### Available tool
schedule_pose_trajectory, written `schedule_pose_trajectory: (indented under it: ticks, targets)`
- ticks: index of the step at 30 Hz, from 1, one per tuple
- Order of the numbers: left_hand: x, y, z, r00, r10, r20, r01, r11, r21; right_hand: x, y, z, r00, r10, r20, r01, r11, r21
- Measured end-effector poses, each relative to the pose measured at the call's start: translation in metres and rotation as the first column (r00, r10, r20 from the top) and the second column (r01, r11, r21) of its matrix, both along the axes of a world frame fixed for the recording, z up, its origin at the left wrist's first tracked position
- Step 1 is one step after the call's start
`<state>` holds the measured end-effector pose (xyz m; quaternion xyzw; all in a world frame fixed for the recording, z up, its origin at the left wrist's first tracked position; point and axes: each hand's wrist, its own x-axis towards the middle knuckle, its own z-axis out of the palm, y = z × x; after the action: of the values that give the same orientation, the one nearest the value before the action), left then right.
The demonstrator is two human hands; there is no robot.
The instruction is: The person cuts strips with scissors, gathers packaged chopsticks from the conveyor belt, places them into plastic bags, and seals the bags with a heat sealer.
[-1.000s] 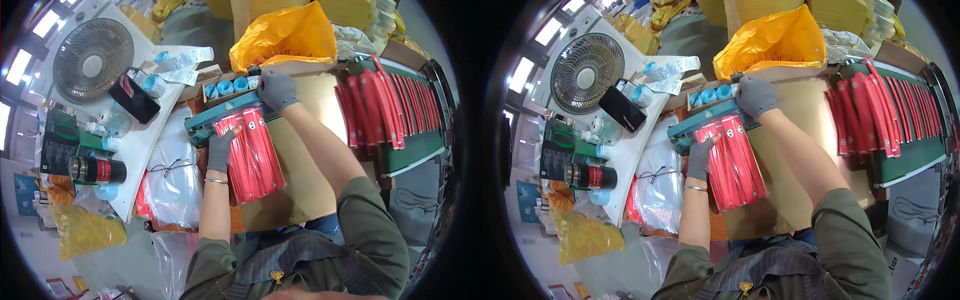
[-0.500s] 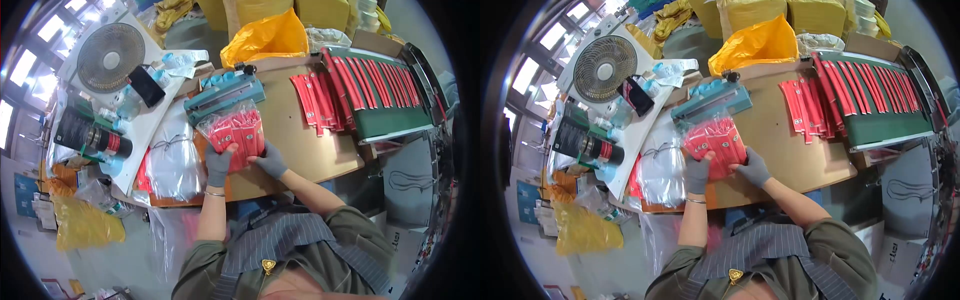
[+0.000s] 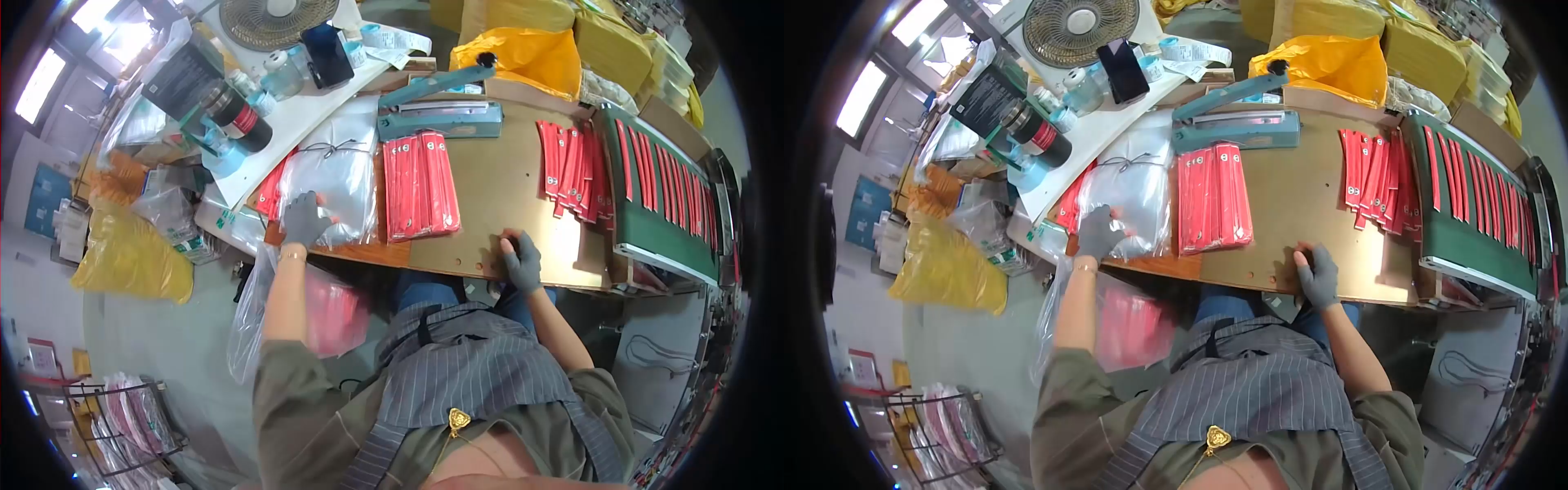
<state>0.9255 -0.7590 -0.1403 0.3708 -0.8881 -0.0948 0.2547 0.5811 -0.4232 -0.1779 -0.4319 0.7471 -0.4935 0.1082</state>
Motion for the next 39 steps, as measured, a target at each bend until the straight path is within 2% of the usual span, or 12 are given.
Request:
schedule_pose_trajectory:
  ticks: [4,12,14,17,19,20,22,26,30,31,34,39]
  targets:
    - [0.017,-0.04,0.007,0.979,-0.113,0.169,-0.007,0.812,0.583,-0.005,0.002,-0.005,0.999,-0.016,0.038,0.014,0.998,0.054]
    - [-0.102,0.121,0.112,0.759,-0.02,-0.651,0.495,0.667,0.557,0.046,-0.045,0.048,0.811,0.243,0.531,-0.2,0.97,-0.14]
    - [-0.141,0.169,0.102,0.881,-0.098,-0.462,0.391,0.7,0.597,0.06,-0.057,0.093,0.875,0.301,0.379,-0.334,0.942,0.024]
    - [-0.166,0.188,0.065,0.676,0.239,-0.697,0.547,0.47,0.693,0.033,-0.066,0.073,0.909,0.109,0.401,-0.027,0.979,-0.203]
    - [-0.161,0.184,0.077,0.823,-0.103,-0.558,0.499,0.602,0.623,-0.02,-0.053,0.052,0.943,-0.131,0.307,0.19,0.966,-0.172]
    - [-0.162,0.189,0.091,0.634,0.412,-0.655,0.745,-0.099,0.659,-0.029,-0.048,0.046,0.946,-0.06,0.32,0.07,0.997,-0.019]
    - [-0.177,0.202,0.079,0.688,0.158,-0.709,0.713,0.035,0.7,-0.037,-0.039,0.036,0.918,0.064,0.392,-0.184,0.943,0.279]
    - [-0.189,0.195,0.098,0.523,0.058,-0.851,0.846,0.093,0.526,-0.045,-0.025,0.016,0.946,0.087,0.312,-0.097,0.995,0.014]
    - [-0.227,0.132,0.07,0.582,-0.114,-0.805,0.678,0.614,0.403,-0.04,0.031,-0.017,0.96,0.054,-0.276,0.0,0.982,0.191]
    - [-0.243,0.116,0.054,0.63,-0.192,-0.753,0.627,0.698,0.347,-0.032,0.036,-0.039,0.837,0.029,-0.546,0.038,0.993,0.112]
    - [-0.294,0.113,0.016,0.923,-0.38,-0.058,0.374,0.854,0.363,-0.021,0.035,-0.041,0.887,-0.028,-0.46,0.078,0.993,0.091]
    - [-0.338,0.134,-0.078,0.983,-0.168,0.072,0.164,0.985,0.056,-0.025,0.035,-0.04,0.892,0.0,-0.453,0.065,0.99,0.127]
